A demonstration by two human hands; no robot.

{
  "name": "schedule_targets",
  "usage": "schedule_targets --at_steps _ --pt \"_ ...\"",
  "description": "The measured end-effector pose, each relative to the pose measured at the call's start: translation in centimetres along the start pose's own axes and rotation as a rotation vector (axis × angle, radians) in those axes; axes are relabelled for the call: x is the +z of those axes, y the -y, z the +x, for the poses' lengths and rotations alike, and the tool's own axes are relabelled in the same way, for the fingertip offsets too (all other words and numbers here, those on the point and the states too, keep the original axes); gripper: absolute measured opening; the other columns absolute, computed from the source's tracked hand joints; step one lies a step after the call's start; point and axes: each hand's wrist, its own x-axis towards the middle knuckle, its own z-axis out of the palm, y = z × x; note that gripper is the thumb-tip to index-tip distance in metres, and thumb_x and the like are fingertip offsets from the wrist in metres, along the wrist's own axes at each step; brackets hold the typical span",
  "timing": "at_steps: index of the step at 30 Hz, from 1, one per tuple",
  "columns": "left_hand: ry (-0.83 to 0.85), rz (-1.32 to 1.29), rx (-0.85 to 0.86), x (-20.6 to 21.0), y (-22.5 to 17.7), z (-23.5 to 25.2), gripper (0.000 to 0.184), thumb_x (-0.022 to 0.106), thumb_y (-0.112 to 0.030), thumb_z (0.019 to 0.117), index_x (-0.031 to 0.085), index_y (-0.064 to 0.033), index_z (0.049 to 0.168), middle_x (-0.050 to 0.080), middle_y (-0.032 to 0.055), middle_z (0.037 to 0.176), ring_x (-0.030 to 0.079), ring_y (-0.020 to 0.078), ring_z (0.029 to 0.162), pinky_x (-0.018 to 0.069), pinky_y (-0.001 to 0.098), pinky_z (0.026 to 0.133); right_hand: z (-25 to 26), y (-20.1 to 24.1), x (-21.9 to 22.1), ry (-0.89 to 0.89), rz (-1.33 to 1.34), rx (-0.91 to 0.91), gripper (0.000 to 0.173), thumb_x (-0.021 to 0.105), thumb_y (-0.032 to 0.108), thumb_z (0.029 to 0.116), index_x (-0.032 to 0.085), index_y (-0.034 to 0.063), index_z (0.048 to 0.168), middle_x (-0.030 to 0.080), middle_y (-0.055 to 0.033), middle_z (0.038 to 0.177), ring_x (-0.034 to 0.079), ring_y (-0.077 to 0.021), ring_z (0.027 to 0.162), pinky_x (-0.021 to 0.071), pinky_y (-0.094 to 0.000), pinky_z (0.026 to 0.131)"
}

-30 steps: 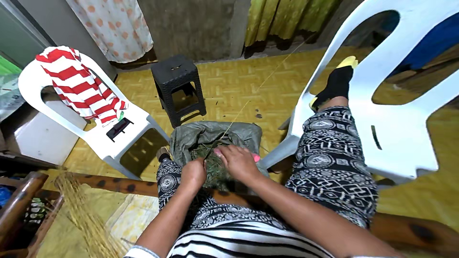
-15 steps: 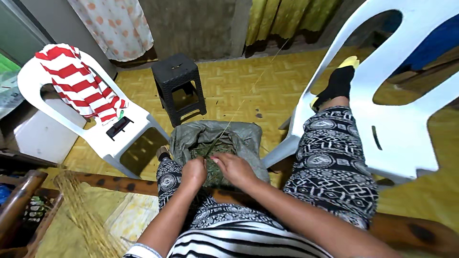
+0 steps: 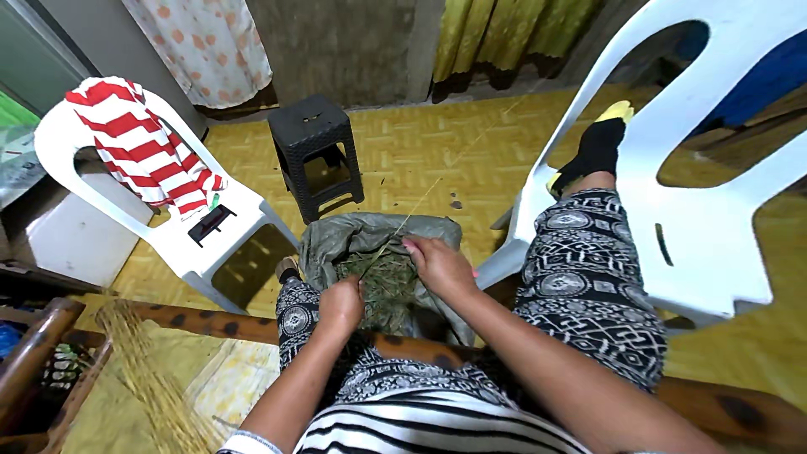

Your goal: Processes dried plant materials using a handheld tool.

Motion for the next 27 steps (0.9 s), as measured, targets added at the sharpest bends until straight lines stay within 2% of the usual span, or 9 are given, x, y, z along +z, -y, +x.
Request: schedule_targets --at_steps 3,7,13,17,20,22,24,27 --pt "-0.011 0.052 0.005 0.1 -0.4 0.1 0.039 0.039 -0.025 0.1115 0.063 -0.0039 0.133 0.069 0.019 0.125 0.066 0.0367 0.118 0.0493 0.0573 0.101 -1.3 1.4 0.1 0.172 0.053 -0.093 0.046 0.037 0.034 0.1128 0.061 0.0057 0.141 0.064 -0.0223 0.135 0.063 -0.0406 0.124 0.047 -0.06 0.105" --pt "-0.075 0.144 0.045 0.6 -0.6 0.1 0.034 0.041 -0.018 0.1091 0.064 -0.0021 0.129 0.07 0.0198 0.123 0.067 0.0364 0.116 0.0487 0.0562 0.101 -2.1 2.5 0.7 0.244 -0.025 -0.141 0.047 0.034 0.034 0.1134 0.06 0.0079 0.143 0.064 -0.0191 0.138 0.061 -0.0374 0.128 0.046 -0.0577 0.107" --pt "-0.209 0.207 0.121 1.8 -0.4 -0.2 0.034 0.045 -0.01 0.1057 0.065 -0.0007 0.131 0.072 0.0201 0.117 0.07 0.0373 0.109 0.051 0.0553 0.095 -1.7 2.4 1.1 0.162 -0.199 -0.153 0.049 0.035 0.037 0.1128 0.062 0.0074 0.14 0.066 -0.0226 0.13 0.061 -0.0412 0.125 0.0427 -0.0592 0.108" --pt "-0.244 0.214 0.138 1.9 -0.2 -0.3 0.033 0.045 -0.01 0.1049 0.067 -0.0008 0.129 0.073 0.0199 0.113 0.071 0.0368 0.107 0.0516 0.0551 0.093 -0.9 1.5 1.3 0.061 -0.248 -0.15 0.045 0.039 0.034 0.112 0.064 0.0047 0.136 0.067 -0.0254 0.127 0.062 -0.0442 0.121 0.0446 -0.0616 0.102" --pt "-0.197 0.196 0.124 1.7 0.0 -0.4 0.035 0.044 -0.013 0.1065 0.065 -0.0015 0.131 0.072 0.0199 0.117 0.07 0.0366 0.11 0.0501 0.0549 0.096 0.3 0.1 0.3 0.025 -0.2 -0.019 0.044 0.041 0.034 0.1119 0.065 0.0039 0.133 0.067 -0.0262 0.124 0.062 -0.0454 0.12 0.0457 -0.0623 0.102" --pt "-0.145 0.161 0.09 1.4 0.0 -0.4 0.036 0.042 -0.015 0.1076 0.065 -0.0025 0.133 0.072 0.0194 0.12 0.069 0.036 0.113 0.0496 0.0546 0.099 0.8 -0.6 -0.3 -0.001 -0.111 0.052 0.045 0.04 0.034 0.1121 0.063 0.0038 0.136 0.065 -0.027 0.128 0.061 -0.0461 0.123 0.0449 -0.0634 0.103" --pt "-0.066 0.103 0.043 0.9 -0.1 -0.1 0.037 0.041 -0.018 0.1093 0.063 -0.0026 0.134 0.07 0.0202 0.125 0.067 0.0367 0.118 0.0488 0.0557 0.102 0.4 -0.7 -0.2 -0.018 -0.009 0.03 0.045 0.04 0.033 0.1123 0.061 0.004 0.14 0.063 -0.0263 0.131 0.06 -0.0447 0.125 0.0445 -0.0635 0.104" --pt "0.01 -0.018 0.02 0.5 -0.3 0.4 0.04 0.039 -0.026 0.1119 0.063 -0.001 0.133 0.068 0.0222 0.126 0.065 0.038 0.12 0.0487 0.0568 0.103 -0.9 0.1 0.9 0.076 0.143 -0.048 0.046 0.039 0.033 0.1125 0.058 0.0052 0.143 0.062 -0.0224 0.138 0.06 -0.0402 0.128 0.0446 -0.0598 0.108"
